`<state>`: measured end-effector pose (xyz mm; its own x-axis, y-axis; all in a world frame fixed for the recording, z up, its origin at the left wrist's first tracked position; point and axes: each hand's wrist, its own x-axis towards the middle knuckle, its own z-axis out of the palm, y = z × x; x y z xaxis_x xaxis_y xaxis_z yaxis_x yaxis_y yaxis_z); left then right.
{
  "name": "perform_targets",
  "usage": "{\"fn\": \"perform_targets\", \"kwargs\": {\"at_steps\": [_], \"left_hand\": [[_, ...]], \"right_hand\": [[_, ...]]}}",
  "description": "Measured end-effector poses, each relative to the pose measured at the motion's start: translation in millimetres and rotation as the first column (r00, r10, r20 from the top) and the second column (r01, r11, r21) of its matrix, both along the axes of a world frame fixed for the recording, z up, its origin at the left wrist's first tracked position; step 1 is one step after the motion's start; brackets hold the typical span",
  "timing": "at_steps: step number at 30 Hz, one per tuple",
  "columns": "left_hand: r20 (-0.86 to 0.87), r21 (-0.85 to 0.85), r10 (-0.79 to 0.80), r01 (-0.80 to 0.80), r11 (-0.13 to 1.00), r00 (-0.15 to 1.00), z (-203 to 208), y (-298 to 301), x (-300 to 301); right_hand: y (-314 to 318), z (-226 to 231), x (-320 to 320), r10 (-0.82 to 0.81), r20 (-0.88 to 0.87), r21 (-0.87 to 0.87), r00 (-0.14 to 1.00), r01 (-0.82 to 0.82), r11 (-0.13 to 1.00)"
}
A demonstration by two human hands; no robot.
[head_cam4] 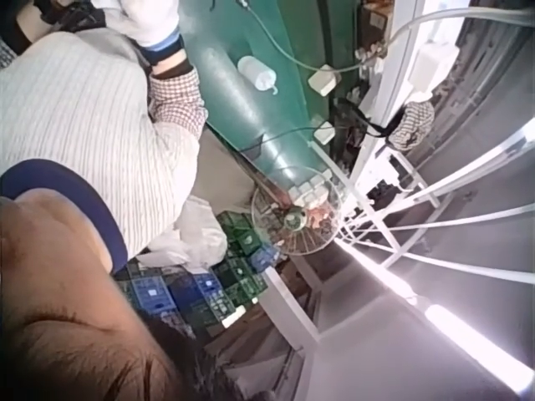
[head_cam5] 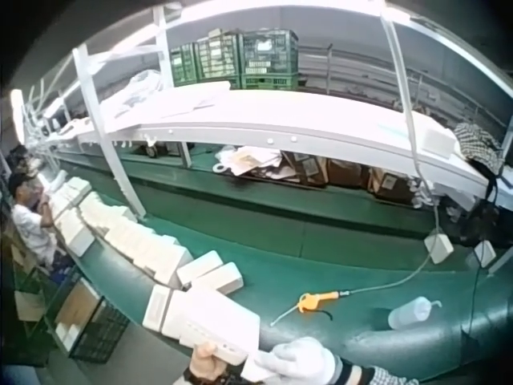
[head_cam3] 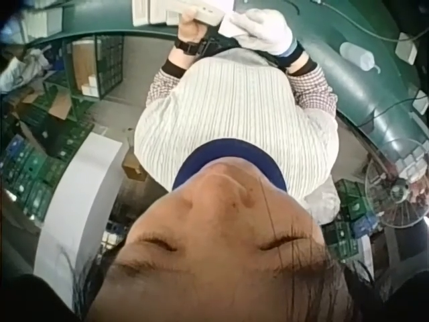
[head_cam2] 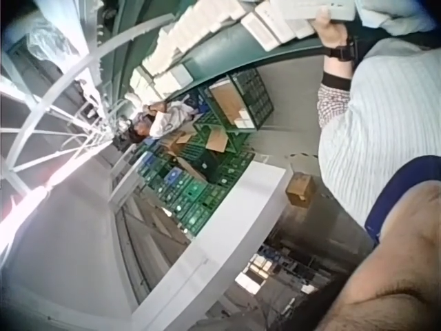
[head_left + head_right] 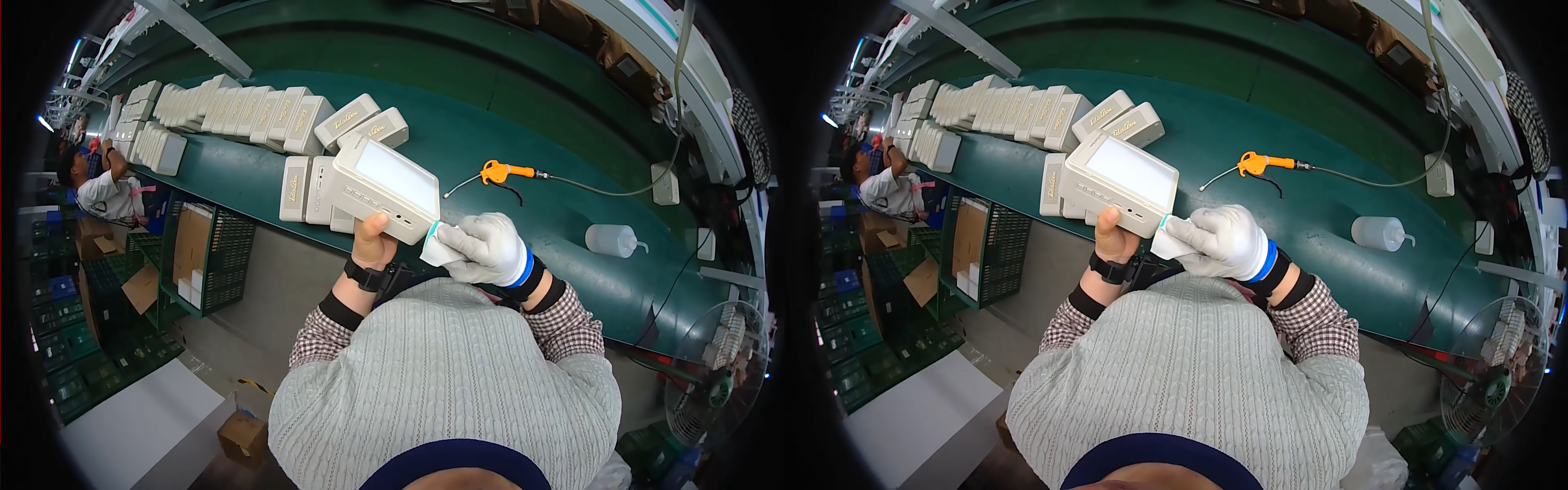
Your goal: The person picks up a white electronic device and wipes its front, sides, and back with a cloth. They then use an air nozzle to blow air onto the device before wiping it again and placing it back on the conveyor belt.
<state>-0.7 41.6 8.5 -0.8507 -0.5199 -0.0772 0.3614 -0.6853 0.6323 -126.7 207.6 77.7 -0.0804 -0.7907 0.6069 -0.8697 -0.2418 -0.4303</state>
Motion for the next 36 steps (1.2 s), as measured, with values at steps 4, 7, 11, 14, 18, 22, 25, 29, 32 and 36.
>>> {"fn": "perform_targets", "kwargs": {"at_steps": [4,7,11,14,18,22,25,29,32,36], "left_hand": [[-0.010,0.027,0.009,-0.009,1.000,1.000,3,4,-3],[0.037,-0.092,-0.010,0.013,0.996,0.999,-8,7,0],[0.053,-0.114,0.025,-0.019,0.993,0.998,-13,12,0],[0.012,-0.020,0.030,-0.030,0.999,0.999,-6,6,-2],[-0.066,0.052,0.011,-0.008,0.999,0.998,6,-7,-3],[-0.099,-0.040,0.046,-0.050,0.998,0.994,10,-6,-10],[-0.095,0.040,0.036,-0.032,0.999,0.995,12,2,-12],[-0.045,0.037,0.016,-0.015,0.999,0.999,5,2,-11],[-0.033,0.018,0.048,-0.048,0.999,0.998,3,2,-13],[-0.022,0.005,0.049,-0.049,0.999,0.999,2,4,-12]], "right_hand": [[-5,7,2,-0.042,-0.054,0.009,0.998,0.043,0.999],[-18,15,5,-0.042,-0.060,-0.003,0.997,0.041,0.999],[-20,16,3,-0.042,-0.020,-0.030,0.999,0.042,0.999],[-9,7,-6,-0.070,-0.012,-0.002,0.997,0.070,0.998],[4,-8,-8,-0.132,0.002,0.051,0.991,0.131,0.990],[6,-5,-7,-0.131,0.060,-0.007,0.989,0.132,0.991],[7,2,-5,-0.151,0.075,-0.058,0.986,0.156,0.986],[5,2,-1,-0.162,0.101,-0.147,0.982,0.176,0.973],[6,-1,-1,-0.125,0.109,-0.110,0.986,0.137,0.984],[5,-1,-3,-0.094,0.096,-0.113,0.991,0.104,0.988]]}}
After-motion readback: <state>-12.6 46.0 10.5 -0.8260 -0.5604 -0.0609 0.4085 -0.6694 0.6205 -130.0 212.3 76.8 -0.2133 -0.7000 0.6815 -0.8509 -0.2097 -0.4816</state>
